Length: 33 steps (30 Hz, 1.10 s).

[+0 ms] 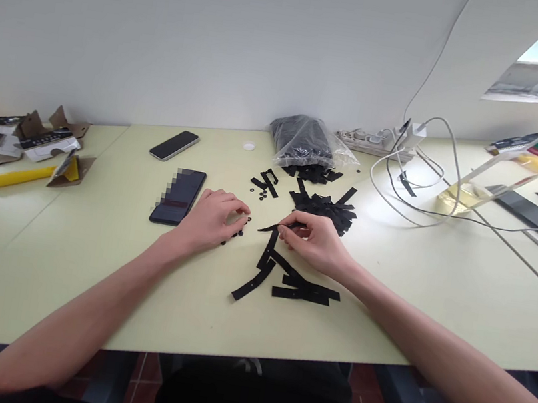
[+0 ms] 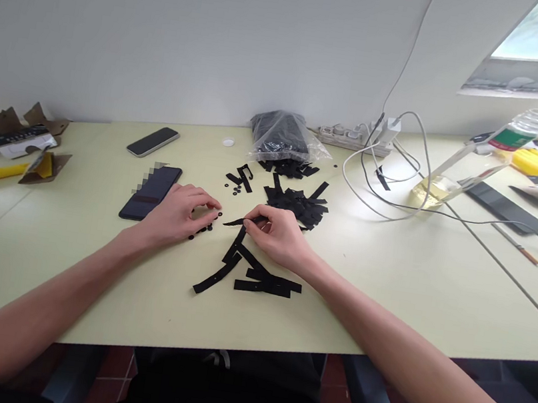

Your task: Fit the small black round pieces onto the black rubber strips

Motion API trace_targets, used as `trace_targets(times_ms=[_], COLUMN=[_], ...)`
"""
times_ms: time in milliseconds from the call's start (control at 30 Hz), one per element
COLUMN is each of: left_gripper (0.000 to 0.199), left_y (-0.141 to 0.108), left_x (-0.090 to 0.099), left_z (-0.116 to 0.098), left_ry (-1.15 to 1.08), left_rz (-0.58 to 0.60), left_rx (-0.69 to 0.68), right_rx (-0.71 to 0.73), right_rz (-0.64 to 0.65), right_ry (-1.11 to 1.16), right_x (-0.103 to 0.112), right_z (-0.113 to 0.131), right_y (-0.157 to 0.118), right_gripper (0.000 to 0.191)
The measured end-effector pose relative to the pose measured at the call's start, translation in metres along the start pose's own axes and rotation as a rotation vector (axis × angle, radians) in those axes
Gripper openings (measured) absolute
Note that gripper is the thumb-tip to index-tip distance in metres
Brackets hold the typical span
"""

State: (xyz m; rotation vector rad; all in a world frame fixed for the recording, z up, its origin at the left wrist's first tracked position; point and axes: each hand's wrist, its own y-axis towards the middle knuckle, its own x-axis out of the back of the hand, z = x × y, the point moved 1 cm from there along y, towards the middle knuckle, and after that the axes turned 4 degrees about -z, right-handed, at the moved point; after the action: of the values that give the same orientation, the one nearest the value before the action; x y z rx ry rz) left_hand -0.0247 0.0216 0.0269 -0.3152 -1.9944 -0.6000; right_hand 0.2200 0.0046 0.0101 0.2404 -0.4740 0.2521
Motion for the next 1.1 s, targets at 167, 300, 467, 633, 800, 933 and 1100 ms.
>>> trace_targets(times_ms=[167, 300, 467, 633, 800, 933, 1100], left_gripper=[0.023, 0.024, 0.023, 0.022, 0.017, 0.015, 0.014], left_y=[0.000, 0.001, 0.001, 0.001, -0.002, -0.006, -0.007], left_x=[-0.002, -0.002, -0.002, -0.009, -0.011, -0.016, -0.022], left_z=[0.000, -0.002, 0.000, 0.001, -0.017, -0.032, -0.034], left_ry=[0.022, -0.012, -0.089, -0.017, -0.133, -0.135, -0.105], left_rz=[0.042, 0.074, 0.143, 0.110, -0.034, -0.075, -0.078], left_rx=[0.009, 0.005, -0.028, -0.072, -0.130, -0.213, -0.211], right_rx=[0.024, 0.026, 0.026, 0.003, -0.070, -0.140, -0.221], right_rz=[0.002, 0.005, 0.002, 0.000, -0.016, 0.054, 0.151], right_ry=[-0.003, 0.007, 0.007, 0.008, 0.048, 0.190, 0.413], right_x=[0.000, -0.001, -0.002, -0.002, -0.002, -0.007, -0.011], right_z=[0.002, 0.003, 0.002, 0.002, -0.001, 0.000, 0.003], right_y=[0.000, -0.001, 0.000, 0.000, 0.000, -0.002, -0.004], right_gripper=[0.020, 0.021, 0.021, 0.021, 0.021, 0.024, 0.027])
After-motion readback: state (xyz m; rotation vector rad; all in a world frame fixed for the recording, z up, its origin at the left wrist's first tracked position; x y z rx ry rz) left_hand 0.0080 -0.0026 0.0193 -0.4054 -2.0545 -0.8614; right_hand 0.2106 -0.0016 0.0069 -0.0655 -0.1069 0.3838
